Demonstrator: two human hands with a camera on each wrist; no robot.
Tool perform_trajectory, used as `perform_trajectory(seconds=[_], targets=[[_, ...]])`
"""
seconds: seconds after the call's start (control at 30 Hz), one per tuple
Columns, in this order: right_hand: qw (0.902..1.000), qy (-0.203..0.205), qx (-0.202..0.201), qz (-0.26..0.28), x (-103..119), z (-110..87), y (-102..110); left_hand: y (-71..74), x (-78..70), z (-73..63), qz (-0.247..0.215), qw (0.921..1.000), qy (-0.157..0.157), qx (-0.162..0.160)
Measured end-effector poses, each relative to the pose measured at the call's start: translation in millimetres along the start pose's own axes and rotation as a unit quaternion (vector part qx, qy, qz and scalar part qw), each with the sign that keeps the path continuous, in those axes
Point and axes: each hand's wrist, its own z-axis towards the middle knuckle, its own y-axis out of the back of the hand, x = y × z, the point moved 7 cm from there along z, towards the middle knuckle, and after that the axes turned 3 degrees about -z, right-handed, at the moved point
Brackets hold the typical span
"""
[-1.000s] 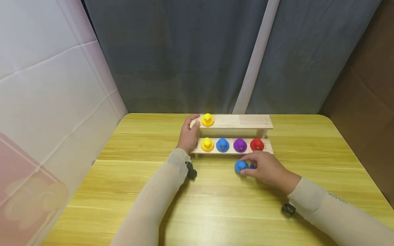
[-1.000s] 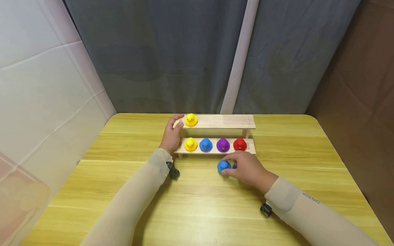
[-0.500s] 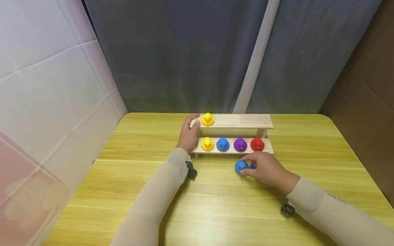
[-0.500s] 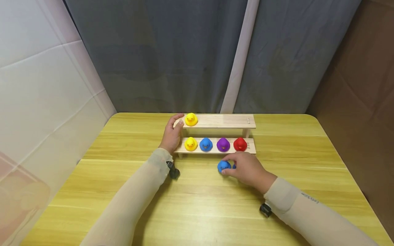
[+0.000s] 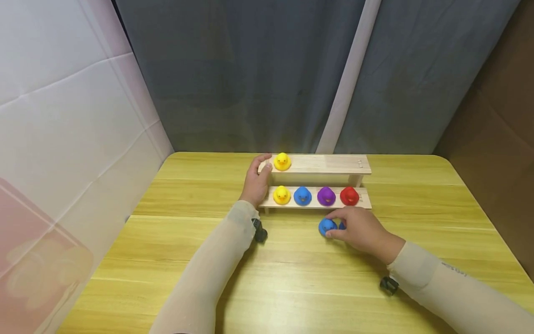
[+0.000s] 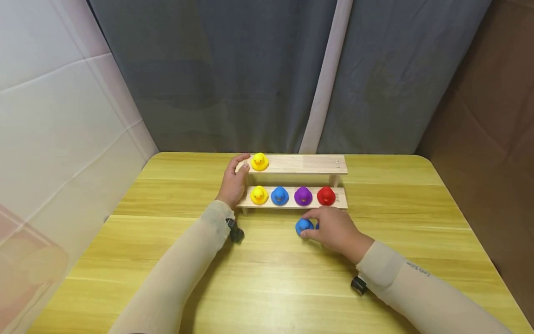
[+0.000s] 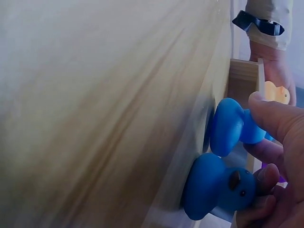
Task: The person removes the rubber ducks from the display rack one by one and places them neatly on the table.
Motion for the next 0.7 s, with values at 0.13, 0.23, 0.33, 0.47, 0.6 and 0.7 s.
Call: perform_trajectory(seconds=[0.13, 0.23, 0.33, 0.47, 0.6, 0.7], targets=[[1.0, -0.003, 0.002, -0.001, -0.9, 0.5, -0.5, -0.3, -0.7, -0.1, 0.0, 1.0, 0.002, -0.002], [1.0, -0.007, 0.005, 0.0, -1.7, 0.7, -0.9, -0.4, -0.7, -0.1, 0.001, 1.0, 0.003, -0.002], [1.0, -0.007, 0.005, 0.0, -1.7, 0.7, -0.4, -0.4, 0.0, 0.3, 0.0, 1.0, 0.005, -0.002], [1.0, -0.006, 0.004, 0.001, -0.9, 0.6, 0.7, -0.2, 1.5, 0.6, -0.001, 1.0, 0.008, -0.004], [0.9999, -0.009, 0.01, 0.005, 0.2, -0.5, 2.0, -0.6, 1.7, 0.5, 0.0, 1.0, 0.009, -0.003], [0.9997, -0.013, 0.013, 0.018, 1.9, -0.9, 4.4, -1.0, 0.8, 0.6, 0.0, 1.0, 0.005, -0.003]])
